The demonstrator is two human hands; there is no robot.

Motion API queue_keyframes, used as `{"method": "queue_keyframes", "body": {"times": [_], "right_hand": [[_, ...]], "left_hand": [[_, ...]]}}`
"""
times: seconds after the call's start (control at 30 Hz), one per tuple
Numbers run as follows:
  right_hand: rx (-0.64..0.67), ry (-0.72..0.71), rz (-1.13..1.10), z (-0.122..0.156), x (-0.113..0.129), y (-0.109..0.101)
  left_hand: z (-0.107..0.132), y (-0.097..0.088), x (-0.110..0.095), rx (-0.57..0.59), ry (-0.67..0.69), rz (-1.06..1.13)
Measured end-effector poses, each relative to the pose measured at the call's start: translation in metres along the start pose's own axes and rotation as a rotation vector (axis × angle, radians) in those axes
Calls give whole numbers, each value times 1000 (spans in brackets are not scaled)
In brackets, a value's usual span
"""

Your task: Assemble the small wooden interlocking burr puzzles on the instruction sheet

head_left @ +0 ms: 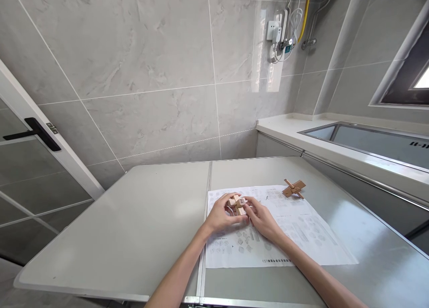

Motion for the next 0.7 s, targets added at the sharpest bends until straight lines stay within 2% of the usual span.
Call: {"method": "queue_keyframes", "body": {"times": [0.17,0.33,0.53,0.7], "right_hand": [[22,26,-109,1,7,-1],[105,40,-192,2,13,-3],[143,61,-357,1,3,0],[195,88,-503,-1,-7,1]], "left_hand": [[2,-2,-2,108,-24,150],[5,-1,-7,206,-15,223],[6,0,-6,198,-33,174],[4,1,-5,165,32,124]]}}
Point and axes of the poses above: each hand's wrist, its own z-axis away from the middle knuckle, its own y-axis out of the palm, x = y × z, the point moved 2 cm from there along -z, towards the middle knuckle, and after that the axes turned 15 degrees about x, right-handed, at the moved point
